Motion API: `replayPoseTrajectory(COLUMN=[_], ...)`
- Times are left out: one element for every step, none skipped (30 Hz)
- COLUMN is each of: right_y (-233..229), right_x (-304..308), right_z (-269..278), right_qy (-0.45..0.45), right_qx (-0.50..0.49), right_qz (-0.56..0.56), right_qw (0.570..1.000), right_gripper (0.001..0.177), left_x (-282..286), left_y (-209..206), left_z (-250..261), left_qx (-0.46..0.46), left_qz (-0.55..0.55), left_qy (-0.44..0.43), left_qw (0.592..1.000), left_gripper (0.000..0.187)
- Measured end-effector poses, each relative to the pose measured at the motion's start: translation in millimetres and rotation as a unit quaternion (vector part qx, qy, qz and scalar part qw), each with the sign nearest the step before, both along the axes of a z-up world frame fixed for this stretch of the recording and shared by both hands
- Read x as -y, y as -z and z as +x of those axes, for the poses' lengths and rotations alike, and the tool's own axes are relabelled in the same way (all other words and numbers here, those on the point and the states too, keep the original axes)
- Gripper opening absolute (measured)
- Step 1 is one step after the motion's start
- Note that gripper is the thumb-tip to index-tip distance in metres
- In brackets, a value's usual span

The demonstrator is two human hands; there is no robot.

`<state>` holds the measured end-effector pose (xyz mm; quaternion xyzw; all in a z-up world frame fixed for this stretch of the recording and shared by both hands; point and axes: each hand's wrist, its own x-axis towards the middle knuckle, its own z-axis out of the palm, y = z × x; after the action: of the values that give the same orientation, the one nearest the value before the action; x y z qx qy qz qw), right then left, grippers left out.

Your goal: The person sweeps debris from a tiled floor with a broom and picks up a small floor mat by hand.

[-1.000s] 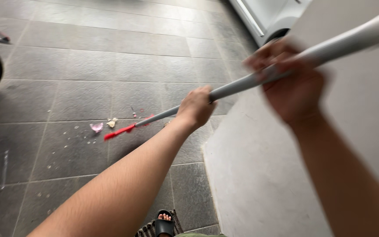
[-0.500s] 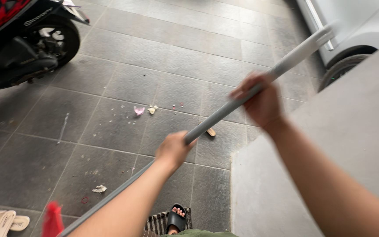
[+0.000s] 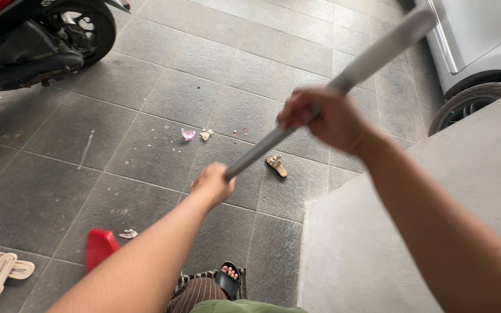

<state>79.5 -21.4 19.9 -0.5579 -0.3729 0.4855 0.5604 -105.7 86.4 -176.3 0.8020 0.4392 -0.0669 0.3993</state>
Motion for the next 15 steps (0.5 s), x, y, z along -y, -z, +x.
replayPoseTrajectory(right_y=[-17, -33, -50, -69, -83, -93, -102, -108, -113, -116, -118, -118, -126, -134, -142], right_x=[0, -2, -3, -1, 1, 4, 7, 9, 12, 14, 17, 22, 29, 37, 46], right_z=[9, 16, 20, 22, 20, 15, 10, 6, 4, 6, 13, 25, 44, 66, 91], right_qy=[-0.011, -0.023, -0.036, -0.058, -0.083, -0.106, -0.127, -0.147, -0.164, -0.179, -0.186, -0.193, -0.196, -0.191, -0.19], right_qx=[0.022, 0.05, 0.08, 0.117, 0.151, 0.19, 0.226, 0.252, 0.277, 0.291, 0.301, 0.311, 0.317, 0.304, 0.291], right_qz=[0.033, 0.05, 0.068, 0.091, 0.113, 0.125, 0.136, 0.145, 0.155, 0.163, 0.177, 0.191, 0.212, 0.23, 0.246], right_qw=[0.999, 0.997, 0.994, 0.987, 0.978, 0.968, 0.956, 0.946, 0.934, 0.926, 0.918, 0.911, 0.904, 0.905, 0.905], right_gripper=[0.033, 0.034, 0.035, 0.034, 0.033, 0.035, 0.037, 0.037, 0.038, 0.036, 0.035, 0.035, 0.036, 0.039, 0.041], left_x=[-2, -2, -3, -4, -4, -4, -3, -3, -4, -6, -9, -11, -11, -9, -4], left_y=[-12, -24, -36, -48, -57, -65, -69, -73, -77, -82, -89, -97, -107, -119, -129], left_z=[15, 28, 42, 55, 66, 75, 78, 80, 83, 88, 93, 98, 103, 110, 113], left_qx=[0.034, 0.068, 0.095, 0.122, 0.144, 0.165, 0.194, 0.222, 0.251, 0.271, 0.292, 0.313, 0.328, 0.342, 0.356], left_qz=[0.009, 0.019, 0.037, 0.054, 0.06, 0.065, 0.095, 0.124, 0.154, 0.167, 0.182, 0.197, 0.209, 0.22, 0.23], left_qy=[-0.006, -0.013, -0.021, -0.029, -0.039, -0.049, -0.059, -0.068, -0.075, -0.073, -0.068, -0.064, -0.05, -0.037, -0.024], left_qw=[0.999, 0.997, 0.995, 0.991, 0.987, 0.983, 0.975, 0.965, 0.953, 0.945, 0.936, 0.927, 0.92, 0.913, 0.905], left_gripper=[0.025, 0.024, 0.021, 0.018, 0.015, 0.011, 0.009, 0.008, 0.006, 0.005, 0.005, 0.005, 0.006, 0.008, 0.009])
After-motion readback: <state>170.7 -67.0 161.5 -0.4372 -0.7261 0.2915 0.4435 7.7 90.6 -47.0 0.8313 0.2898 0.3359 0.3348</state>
